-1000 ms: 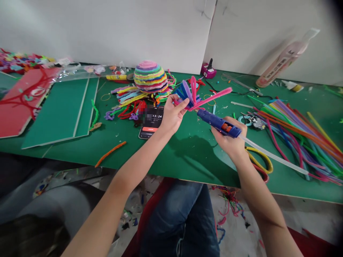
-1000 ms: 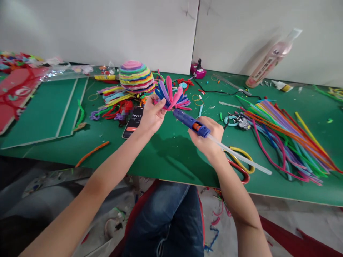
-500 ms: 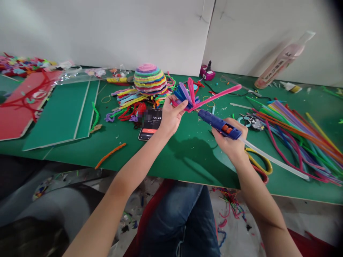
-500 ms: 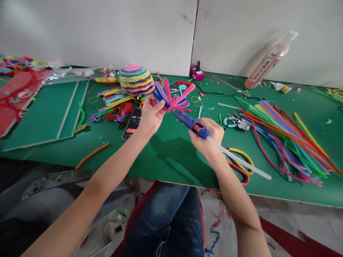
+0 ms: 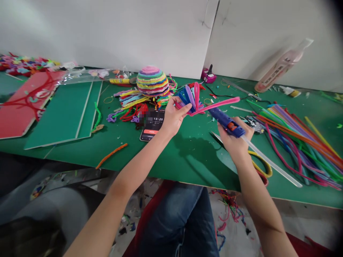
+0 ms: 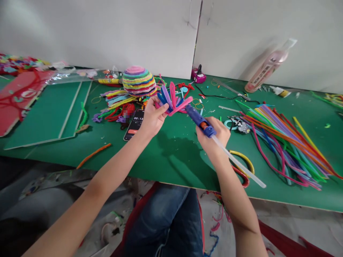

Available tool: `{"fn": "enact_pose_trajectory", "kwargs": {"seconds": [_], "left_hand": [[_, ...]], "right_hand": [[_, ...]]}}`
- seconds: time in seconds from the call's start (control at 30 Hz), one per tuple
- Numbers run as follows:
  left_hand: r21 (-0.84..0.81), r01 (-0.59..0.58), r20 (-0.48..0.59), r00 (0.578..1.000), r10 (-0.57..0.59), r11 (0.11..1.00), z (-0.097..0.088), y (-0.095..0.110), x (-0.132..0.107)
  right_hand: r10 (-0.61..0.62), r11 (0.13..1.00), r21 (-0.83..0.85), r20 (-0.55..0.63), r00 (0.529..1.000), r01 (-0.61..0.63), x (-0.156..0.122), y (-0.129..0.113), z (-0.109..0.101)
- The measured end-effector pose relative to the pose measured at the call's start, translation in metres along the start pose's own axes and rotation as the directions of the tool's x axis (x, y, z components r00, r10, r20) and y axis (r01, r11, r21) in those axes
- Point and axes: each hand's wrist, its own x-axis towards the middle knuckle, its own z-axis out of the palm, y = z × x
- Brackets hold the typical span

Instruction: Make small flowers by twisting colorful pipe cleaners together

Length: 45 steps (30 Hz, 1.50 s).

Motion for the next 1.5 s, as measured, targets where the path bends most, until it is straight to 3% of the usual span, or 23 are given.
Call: {"fn": "enact_pose_trajectory", "kwargs": {"seconds": [0.17,0.27,0.37,0.47,0.53,0.7,0.77,0.8,0.83,0.93,1.0,1.1,1.3,1.5], "left_hand": [[-0.025,0.082,0.034,0.996,-0.081,0.996,-0.001,0.001,0.002],[-0.040,0.137,0.031,0.990,-0.135,0.990,-0.003,-0.001,0.005],[-0.072,0.209,0.036,0.978,-0.207,0.975,-0.005,-0.004,0.006],[-0.124,0.305,0.016,0.952,-0.305,0.944,-0.007,-0.006,0.007],[-0.165,0.349,0.005,0.936,-0.353,0.922,-0.008,-0.006,0.009],[-0.265,0.411,0.013,0.906,-0.423,0.872,-0.006,-0.002,0.008],[-0.282,0.416,0.008,0.902,-0.431,0.865,-0.004,0.000,0.007],[-0.272,0.413,0.005,0.904,-0.428,0.869,-0.004,0.000,0.006],[-0.247,0.404,0.006,0.910,-0.416,0.881,-0.003,0.000,0.005],[-0.081,0.289,0.027,0.957,-0.288,0.954,-0.002,-0.002,0.002],[0.062,0.157,0.051,0.986,-0.160,0.986,-0.002,-0.003,0.000],[0.217,0.026,0.098,0.994,-0.048,0.976,-0.001,-0.005,-0.003],[0.349,-0.065,0.158,0.987,0.010,0.935,0.002,-0.007,-0.008],[0.275,0.038,0.158,0.984,-0.084,0.961,-0.001,-0.007,-0.007]], "right_hand": [[0.301,0.952,-0.013,-0.103,0.948,-0.304,0.026,0.052,0.007],[0.472,0.882,-0.017,-0.003,0.882,-0.472,0.034,0.083,0.014],[0.553,0.830,-0.152,0.108,0.826,-0.536,0.036,0.097,0.022],[0.582,0.799,-0.302,0.172,0.795,-0.520,0.036,0.093,0.023],[0.572,0.788,-0.396,0.186,0.799,-0.471,0.033,0.086,0.016],[0.470,0.729,-0.649,0.242,0.849,-0.219,0.007,0.052,-0.029],[0.548,0.696,-0.677,0.287,0.786,-0.238,-0.003,0.032,-0.044],[0.552,0.719,-0.655,0.335,0.764,-0.232,-0.006,0.022,-0.047],[0.495,0.786,-0.582,0.388,0.777,-0.210,-0.006,0.012,-0.048],[0.204,0.979,-0.088,0.487,0.849,-0.185,0.003,-0.010,-0.033],[0.077,0.952,0.232,0.447,0.891,-0.199,0.014,-0.018,-0.015],[0.003,0.840,0.493,0.416,0.910,-0.228,0.024,-0.018,0.007],[0.005,0.758,0.608,0.355,0.935,-0.235,0.019,-0.012,0.013],[0.076,0.713,0.620,0.396,0.915,-0.327,0.017,-0.013,0.013]]}}
